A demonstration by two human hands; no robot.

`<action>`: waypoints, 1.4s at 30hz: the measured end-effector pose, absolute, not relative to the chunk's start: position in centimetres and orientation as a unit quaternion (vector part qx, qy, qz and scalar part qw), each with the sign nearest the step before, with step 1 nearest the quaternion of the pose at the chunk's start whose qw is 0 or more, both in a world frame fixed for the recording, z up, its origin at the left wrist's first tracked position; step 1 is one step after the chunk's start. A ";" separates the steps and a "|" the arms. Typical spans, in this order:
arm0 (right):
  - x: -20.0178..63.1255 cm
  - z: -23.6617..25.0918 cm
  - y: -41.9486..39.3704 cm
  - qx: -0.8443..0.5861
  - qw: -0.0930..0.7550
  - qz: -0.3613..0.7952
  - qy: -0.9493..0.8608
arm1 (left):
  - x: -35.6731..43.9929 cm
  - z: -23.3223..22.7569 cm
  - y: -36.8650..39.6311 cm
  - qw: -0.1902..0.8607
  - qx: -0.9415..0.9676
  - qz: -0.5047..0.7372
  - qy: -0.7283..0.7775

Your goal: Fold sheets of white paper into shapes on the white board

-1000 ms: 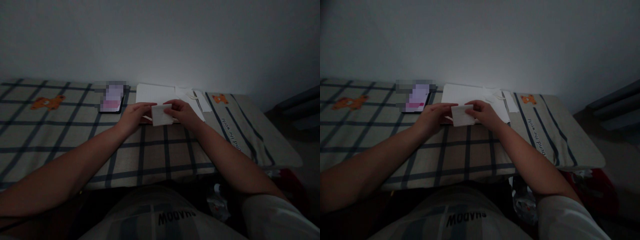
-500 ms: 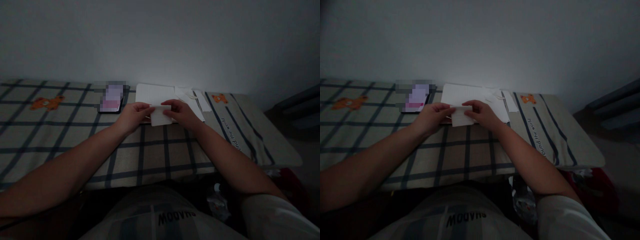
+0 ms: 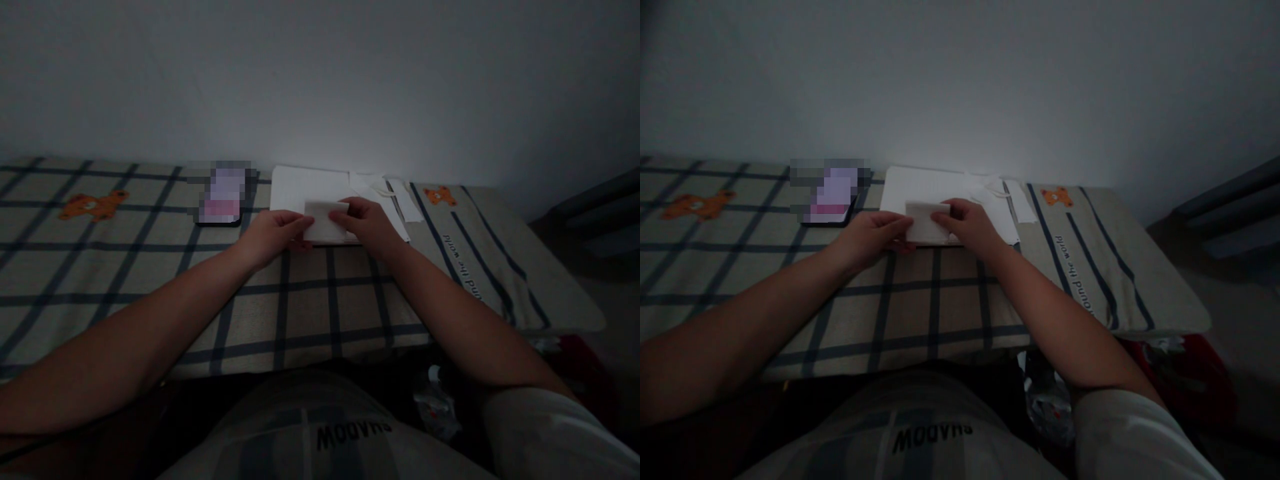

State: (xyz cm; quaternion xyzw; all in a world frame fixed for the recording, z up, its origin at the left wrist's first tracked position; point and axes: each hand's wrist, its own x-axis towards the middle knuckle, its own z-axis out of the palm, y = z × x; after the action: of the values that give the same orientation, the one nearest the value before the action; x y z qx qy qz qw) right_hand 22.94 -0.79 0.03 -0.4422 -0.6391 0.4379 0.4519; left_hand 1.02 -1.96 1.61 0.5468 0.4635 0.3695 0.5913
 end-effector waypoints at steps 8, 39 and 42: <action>23.1 -0.1 -0.5 -0.440 0.463 0.459 -0.617 | 1.0 1.8 -2.1 0.603 0.558 0.334 0.462; 23.9 1.0 -1.3 -0.473 0.363 0.424 -0.682 | 0.1 2.2 -2.5 0.644 0.595 0.223 0.427; 24.0 1.2 -1.3 -0.464 0.369 0.434 -0.678 | 0.0 2.4 -2.5 0.641 0.615 0.217 0.405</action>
State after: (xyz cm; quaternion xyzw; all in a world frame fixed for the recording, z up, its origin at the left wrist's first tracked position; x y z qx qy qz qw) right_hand 23.97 -1.34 1.22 -0.4639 -0.6782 0.4341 0.3694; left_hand 0.03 -2.47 2.37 0.6155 0.4049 0.2165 0.6406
